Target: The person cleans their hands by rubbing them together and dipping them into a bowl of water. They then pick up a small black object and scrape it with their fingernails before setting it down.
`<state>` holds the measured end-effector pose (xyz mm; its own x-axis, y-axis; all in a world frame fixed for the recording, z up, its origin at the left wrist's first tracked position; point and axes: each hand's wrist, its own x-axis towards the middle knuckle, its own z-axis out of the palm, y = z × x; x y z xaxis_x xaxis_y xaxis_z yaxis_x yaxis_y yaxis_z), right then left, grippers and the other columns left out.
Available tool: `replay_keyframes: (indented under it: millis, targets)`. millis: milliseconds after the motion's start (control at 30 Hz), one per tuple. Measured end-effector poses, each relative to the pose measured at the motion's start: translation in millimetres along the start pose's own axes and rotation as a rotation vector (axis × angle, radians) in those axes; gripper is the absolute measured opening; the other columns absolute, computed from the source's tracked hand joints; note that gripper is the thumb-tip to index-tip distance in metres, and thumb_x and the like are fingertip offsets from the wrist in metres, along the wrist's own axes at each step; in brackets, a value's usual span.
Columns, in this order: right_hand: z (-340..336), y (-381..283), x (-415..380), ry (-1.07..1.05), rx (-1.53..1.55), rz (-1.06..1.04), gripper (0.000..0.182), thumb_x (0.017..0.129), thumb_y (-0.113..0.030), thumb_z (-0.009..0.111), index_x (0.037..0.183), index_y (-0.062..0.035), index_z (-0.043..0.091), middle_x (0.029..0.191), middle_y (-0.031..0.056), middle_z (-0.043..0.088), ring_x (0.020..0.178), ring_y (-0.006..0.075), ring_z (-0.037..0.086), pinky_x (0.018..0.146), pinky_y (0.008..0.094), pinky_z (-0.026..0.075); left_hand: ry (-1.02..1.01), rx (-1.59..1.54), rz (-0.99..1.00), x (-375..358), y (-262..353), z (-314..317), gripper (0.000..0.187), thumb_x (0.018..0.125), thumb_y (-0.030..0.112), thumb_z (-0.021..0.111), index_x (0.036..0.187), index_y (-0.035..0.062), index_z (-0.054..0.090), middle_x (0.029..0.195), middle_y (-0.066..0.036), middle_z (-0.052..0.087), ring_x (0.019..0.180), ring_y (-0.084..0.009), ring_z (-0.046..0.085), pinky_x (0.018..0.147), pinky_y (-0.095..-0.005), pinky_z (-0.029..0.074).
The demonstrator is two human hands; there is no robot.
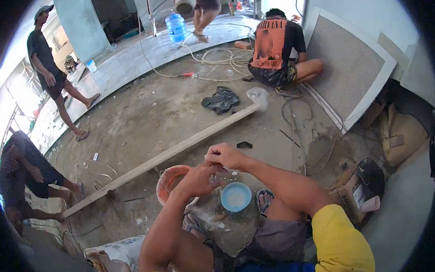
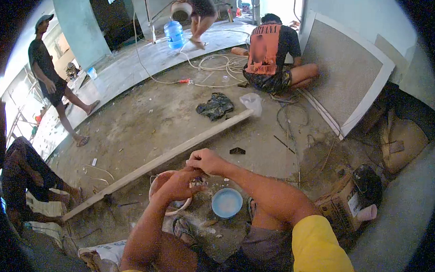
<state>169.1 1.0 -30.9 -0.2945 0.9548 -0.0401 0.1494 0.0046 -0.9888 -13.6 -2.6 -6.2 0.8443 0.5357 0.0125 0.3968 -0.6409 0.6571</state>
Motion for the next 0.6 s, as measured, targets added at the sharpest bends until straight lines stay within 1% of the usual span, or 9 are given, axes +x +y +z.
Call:
replay_keyframes:
  millis: [67,100,167,300,367,400,467,600]
  targets:
    - [-1,7,4,0.015,-0.106,0.016,0.027,0.090,-0.026,0.064,0.081,-0.0005,0.065,0.073,0.0031,0.065,0.065,0.0104,0.056,0.058,0.0307,0.047,-0.011,0.033,0.052,1,-3,4,0.043,0.081,0.027,0.071,0.116,0.0051,0.061,0.120,-0.017,0.058,0.113,-0.0346,0.056,0.096,-0.0418,0.044]
    - [-1,5,3,0.014,-0.104,0.016,0.027,0.090,-0.026,0.064,0.081,-0.0005,0.065,0.073,0.0031,0.065,0.065,0.0104,0.056,0.058,0.0307,0.047,-0.012,0.032,0.051,1,-1,3,0.043,0.081,0.027,0.071,0.116,0.0051,0.061,0.120,-0.017,0.058,0.113,-0.0346,0.056,0.096,-0.0418,0.044]
    - [0,0,1,-0.003,-0.020,0.068,0.026,0.094,-0.024,0.060,0.081,-0.0013,0.063,0.073,0.0012,0.063,0.062,0.0074,0.054,0.053,0.0259,0.044,-0.041,0.034,0.021,0,3,1,0.042,0.082,0.027,0.069,0.117,0.0055,0.061,0.121,-0.017,0.058,0.113,-0.0355,0.055,0.096,-0.0425,0.044]
    - [-1,2,3,-0.008,-0.072,0.090,0.029,0.093,-0.026,0.060,0.080,-0.0009,0.063,0.072,0.0007,0.063,0.063,0.0070,0.054,0.054,0.0265,0.044,-0.045,0.054,0.045,1,2,5,0.040,0.082,0.026,0.069,0.116,0.0064,0.060,0.123,-0.017,0.056,0.113,-0.0363,0.055,0.096,-0.0431,0.044]
    - [0,3,4,0.040,-0.168,0.101,0.027,0.092,-0.025,0.062,0.080,-0.0005,0.063,0.070,0.0013,0.063,0.064,0.0073,0.054,0.056,0.0268,0.045,-0.029,0.077,0.114,3,1,7,0.039,0.082,0.027,0.069,0.115,0.0080,0.061,0.123,-0.016,0.056,0.111,-0.0364,0.055,0.096,-0.0436,0.044]
    - [0,5,4,0.040,-0.168,0.101,0.027,0.092,-0.025,0.062,0.080,-0.0005,0.063,0.070,0.0013,0.063,0.064,0.0073,0.054,0.056,0.0268,0.045,-0.029,0.077,0.114,3,5,7,0.039,0.082,0.027,0.069,0.115,0.0080,0.061,0.123,-0.016,0.056,0.111,-0.0364,0.055,0.096,-0.0436,0.044]
    - [0,10,4,0.103,-0.191,0.082,0.028,0.086,-0.028,0.068,0.080,-0.0014,0.065,0.071,0.0072,0.065,0.065,0.0145,0.058,0.061,0.0338,0.048,-0.029,0.055,0.061,2,14,5,0.038,0.082,0.028,0.069,0.114,0.0087,0.062,0.123,-0.016,0.056,0.111,-0.0363,0.056,0.095,-0.0436,0.045]
    - [0,14,5,0.169,-0.187,0.020,0.023,0.085,-0.024,0.069,0.083,-0.0020,0.066,0.074,0.0077,0.066,0.067,0.0153,0.060,0.064,0.0336,0.049,-0.048,0.053,0.054,2,9,2,0.037,0.082,0.028,0.069,0.113,0.0080,0.063,0.122,-0.015,0.057,0.111,-0.0359,0.056,0.094,-0.0434,0.045]
